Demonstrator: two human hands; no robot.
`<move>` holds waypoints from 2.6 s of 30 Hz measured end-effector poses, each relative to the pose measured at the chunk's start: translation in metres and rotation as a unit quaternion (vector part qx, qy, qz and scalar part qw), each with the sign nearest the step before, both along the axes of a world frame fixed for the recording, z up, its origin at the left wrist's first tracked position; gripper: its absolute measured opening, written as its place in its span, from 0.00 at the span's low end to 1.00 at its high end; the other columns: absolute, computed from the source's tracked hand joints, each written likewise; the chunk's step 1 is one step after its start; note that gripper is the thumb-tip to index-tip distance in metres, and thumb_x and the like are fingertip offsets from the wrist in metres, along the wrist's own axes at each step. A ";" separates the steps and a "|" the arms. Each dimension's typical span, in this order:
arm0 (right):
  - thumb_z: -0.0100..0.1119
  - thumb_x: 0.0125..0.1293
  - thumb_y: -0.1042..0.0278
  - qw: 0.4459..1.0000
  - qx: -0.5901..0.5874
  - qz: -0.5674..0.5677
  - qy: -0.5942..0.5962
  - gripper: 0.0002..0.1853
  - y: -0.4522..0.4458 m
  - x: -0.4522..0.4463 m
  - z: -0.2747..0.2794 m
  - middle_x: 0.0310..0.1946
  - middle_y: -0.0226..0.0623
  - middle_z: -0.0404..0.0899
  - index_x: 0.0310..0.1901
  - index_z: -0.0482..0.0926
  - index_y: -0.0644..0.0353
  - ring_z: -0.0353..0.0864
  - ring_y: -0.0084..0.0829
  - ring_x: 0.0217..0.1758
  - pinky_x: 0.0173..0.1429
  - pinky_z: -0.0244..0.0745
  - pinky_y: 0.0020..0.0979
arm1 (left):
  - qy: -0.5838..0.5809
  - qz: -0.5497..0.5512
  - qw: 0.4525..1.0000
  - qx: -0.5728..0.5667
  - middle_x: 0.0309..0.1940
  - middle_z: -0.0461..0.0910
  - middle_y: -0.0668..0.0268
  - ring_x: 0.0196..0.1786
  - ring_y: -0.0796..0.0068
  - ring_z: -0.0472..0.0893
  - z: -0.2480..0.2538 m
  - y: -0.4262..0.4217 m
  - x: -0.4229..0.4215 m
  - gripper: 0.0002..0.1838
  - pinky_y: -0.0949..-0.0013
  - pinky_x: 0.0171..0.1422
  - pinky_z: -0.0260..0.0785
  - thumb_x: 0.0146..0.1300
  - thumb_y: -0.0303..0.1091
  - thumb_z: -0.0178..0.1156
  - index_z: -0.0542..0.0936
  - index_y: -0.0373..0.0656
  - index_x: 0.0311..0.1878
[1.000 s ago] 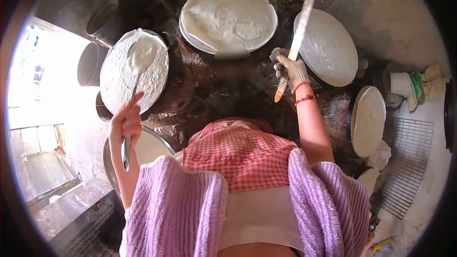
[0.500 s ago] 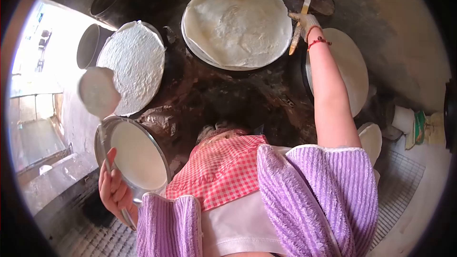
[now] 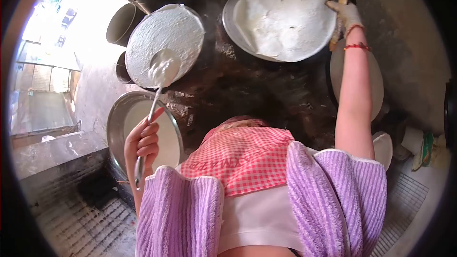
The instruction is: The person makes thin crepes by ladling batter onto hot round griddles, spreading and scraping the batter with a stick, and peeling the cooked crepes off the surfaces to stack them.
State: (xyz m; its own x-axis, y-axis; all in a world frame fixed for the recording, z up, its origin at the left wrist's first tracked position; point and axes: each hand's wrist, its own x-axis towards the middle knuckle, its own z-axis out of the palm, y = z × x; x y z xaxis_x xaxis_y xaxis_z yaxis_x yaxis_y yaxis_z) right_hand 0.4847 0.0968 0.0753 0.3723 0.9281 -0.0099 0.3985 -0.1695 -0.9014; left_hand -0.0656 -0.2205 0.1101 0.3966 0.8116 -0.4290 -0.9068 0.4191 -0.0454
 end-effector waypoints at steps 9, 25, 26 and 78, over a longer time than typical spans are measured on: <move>0.74 0.53 0.62 0.982 -0.048 -0.181 -0.028 0.30 -0.230 0.040 -0.042 0.45 0.41 0.83 0.53 0.77 0.73 0.82 0.31 0.44 0.49 0.76 0.30 | 0.335 -0.283 0.898 0.011 0.23 0.54 0.76 0.16 0.90 0.53 -0.068 0.061 0.025 0.22 0.83 0.14 0.46 0.75 0.30 0.44 0.62 0.35 0.70; 0.63 0.59 0.69 0.817 -0.259 -0.499 -0.127 0.32 -0.773 0.011 0.111 0.59 0.37 0.76 0.66 0.69 0.62 0.74 0.33 0.59 0.61 0.70 0.33 | 0.050 -0.588 0.807 -0.037 0.22 0.55 0.74 0.17 0.87 0.54 -0.163 0.161 0.061 0.22 0.82 0.13 0.52 0.77 0.32 0.41 0.60 0.33 0.69; 0.63 0.59 0.68 0.804 -0.290 -0.493 -0.163 0.30 -0.794 0.009 0.129 0.58 0.38 0.77 0.64 0.70 0.62 0.76 0.35 0.58 0.60 0.70 0.35 | 0.027 -0.589 0.806 -0.051 0.23 0.56 0.74 0.17 0.86 0.54 -0.160 0.165 0.058 0.22 0.81 0.14 0.53 0.77 0.32 0.40 0.59 0.33 0.70; 0.58 0.68 0.64 0.959 -0.047 -0.086 0.266 0.26 -0.224 -0.258 -0.098 0.28 0.23 0.74 0.68 0.69 0.49 0.65 0.13 0.16 0.19 0.63 0.20 | 0.129 -0.370 0.907 0.154 0.20 0.56 0.75 0.18 0.85 0.57 -0.108 0.384 0.105 0.16 0.79 0.17 0.49 0.77 0.38 0.44 0.67 0.39 0.60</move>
